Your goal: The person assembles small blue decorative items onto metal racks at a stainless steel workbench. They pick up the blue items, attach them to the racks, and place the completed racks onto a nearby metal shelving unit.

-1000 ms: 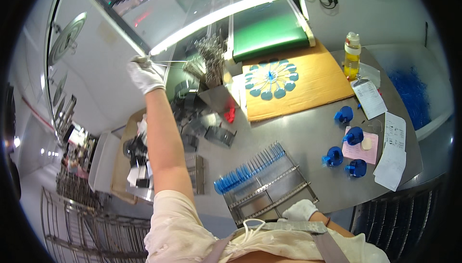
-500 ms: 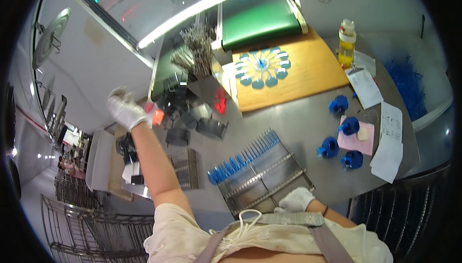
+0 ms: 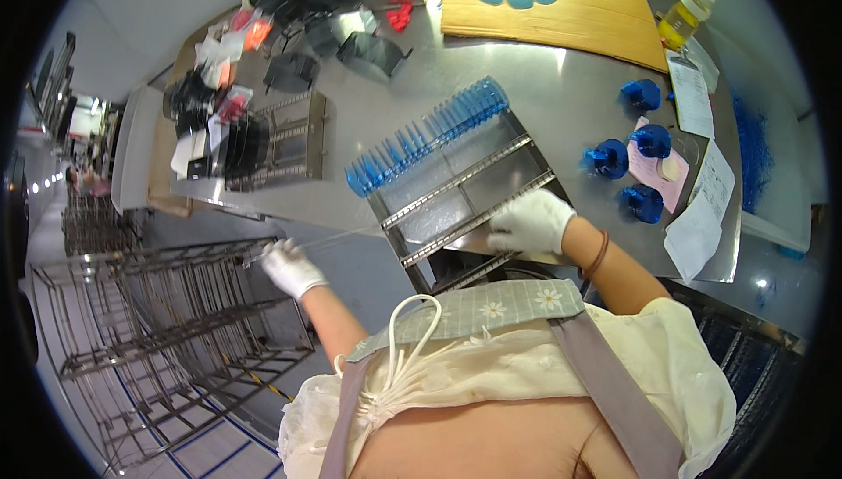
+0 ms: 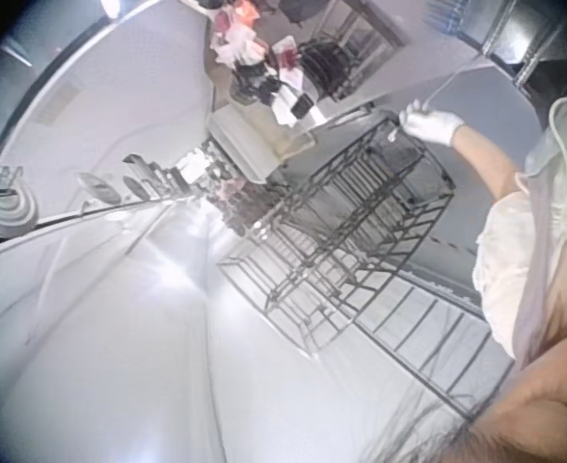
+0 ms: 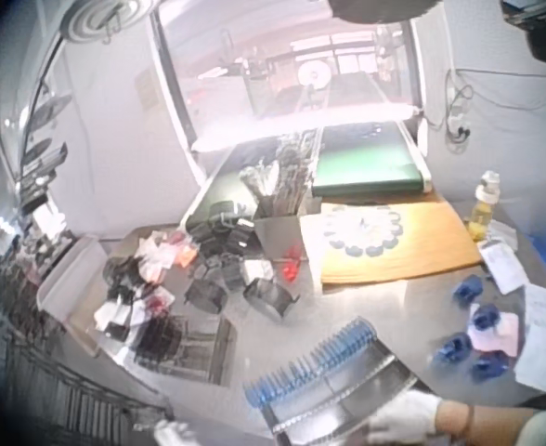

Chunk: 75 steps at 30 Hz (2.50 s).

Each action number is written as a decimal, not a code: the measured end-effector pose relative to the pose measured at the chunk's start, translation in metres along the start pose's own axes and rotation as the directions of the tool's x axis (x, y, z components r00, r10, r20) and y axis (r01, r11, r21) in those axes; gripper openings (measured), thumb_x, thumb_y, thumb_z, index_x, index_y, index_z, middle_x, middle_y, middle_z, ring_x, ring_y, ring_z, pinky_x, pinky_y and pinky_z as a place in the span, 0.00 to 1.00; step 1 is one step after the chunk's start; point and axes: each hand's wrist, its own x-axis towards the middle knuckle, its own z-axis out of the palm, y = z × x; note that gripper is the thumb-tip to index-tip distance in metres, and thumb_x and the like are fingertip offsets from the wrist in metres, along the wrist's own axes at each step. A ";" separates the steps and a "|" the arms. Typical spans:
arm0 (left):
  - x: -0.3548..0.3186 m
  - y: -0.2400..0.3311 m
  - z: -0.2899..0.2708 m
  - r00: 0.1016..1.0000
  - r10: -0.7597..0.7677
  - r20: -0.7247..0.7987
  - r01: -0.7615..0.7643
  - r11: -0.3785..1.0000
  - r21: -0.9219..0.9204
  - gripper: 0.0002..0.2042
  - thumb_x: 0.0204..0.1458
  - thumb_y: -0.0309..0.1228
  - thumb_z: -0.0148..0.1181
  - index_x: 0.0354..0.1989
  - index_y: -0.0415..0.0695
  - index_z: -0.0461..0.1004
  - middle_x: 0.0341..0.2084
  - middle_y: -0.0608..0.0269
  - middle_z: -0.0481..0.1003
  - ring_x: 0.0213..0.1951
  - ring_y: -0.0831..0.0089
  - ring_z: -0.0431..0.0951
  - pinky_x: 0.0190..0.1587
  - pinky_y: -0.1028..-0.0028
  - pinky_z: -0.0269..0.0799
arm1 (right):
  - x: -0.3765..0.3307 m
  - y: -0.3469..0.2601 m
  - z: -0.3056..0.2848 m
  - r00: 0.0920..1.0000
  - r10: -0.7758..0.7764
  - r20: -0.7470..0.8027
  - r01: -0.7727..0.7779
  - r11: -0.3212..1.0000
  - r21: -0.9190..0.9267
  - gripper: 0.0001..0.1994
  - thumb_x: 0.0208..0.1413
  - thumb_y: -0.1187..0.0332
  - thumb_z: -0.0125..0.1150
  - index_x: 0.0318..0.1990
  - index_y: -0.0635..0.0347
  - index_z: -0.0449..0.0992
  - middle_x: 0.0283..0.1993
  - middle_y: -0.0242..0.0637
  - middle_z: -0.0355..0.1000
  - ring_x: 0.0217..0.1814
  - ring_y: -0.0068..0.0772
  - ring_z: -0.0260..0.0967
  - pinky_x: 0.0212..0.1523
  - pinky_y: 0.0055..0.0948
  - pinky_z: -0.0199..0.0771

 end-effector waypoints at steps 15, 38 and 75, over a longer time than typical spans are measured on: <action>0.068 0.001 0.081 0.964 -0.131 0.230 0.165 0.977 -0.136 0.08 0.71 0.27 0.41 0.55 0.46 0.62 0.46 0.56 0.73 0.41 0.63 0.78 0.45 0.60 0.81 | 0.234 -0.038 -0.061 0.928 -0.350 0.131 0.372 0.900 -0.229 0.40 0.63 0.33 0.50 0.77 0.38 0.55 0.61 0.49 0.74 0.54 0.57 0.78 0.54 0.48 0.79; 0.075 -0.040 0.058 0.950 -0.227 0.217 0.260 0.956 -0.138 0.08 0.67 0.24 0.46 0.52 0.46 0.62 0.43 0.54 0.74 0.40 0.59 0.78 0.48 0.55 0.80 | 0.233 -0.034 -0.064 0.940 -0.309 0.146 0.333 0.925 -0.184 0.41 0.60 0.32 0.55 0.77 0.35 0.57 0.58 0.47 0.76 0.57 0.54 0.77 0.55 0.47 0.78; -0.084 -0.086 0.101 0.771 -0.247 0.587 -0.006 0.919 0.394 0.23 0.51 0.13 0.59 0.58 0.34 0.79 0.45 0.65 0.81 0.43 0.79 0.76 0.51 0.77 0.72 | 0.103 0.122 -0.088 0.927 0.003 -0.376 -0.029 0.998 -0.064 0.31 0.66 0.40 0.52 0.63 0.56 0.73 0.44 0.52 0.79 0.49 0.57 0.78 0.52 0.48 0.77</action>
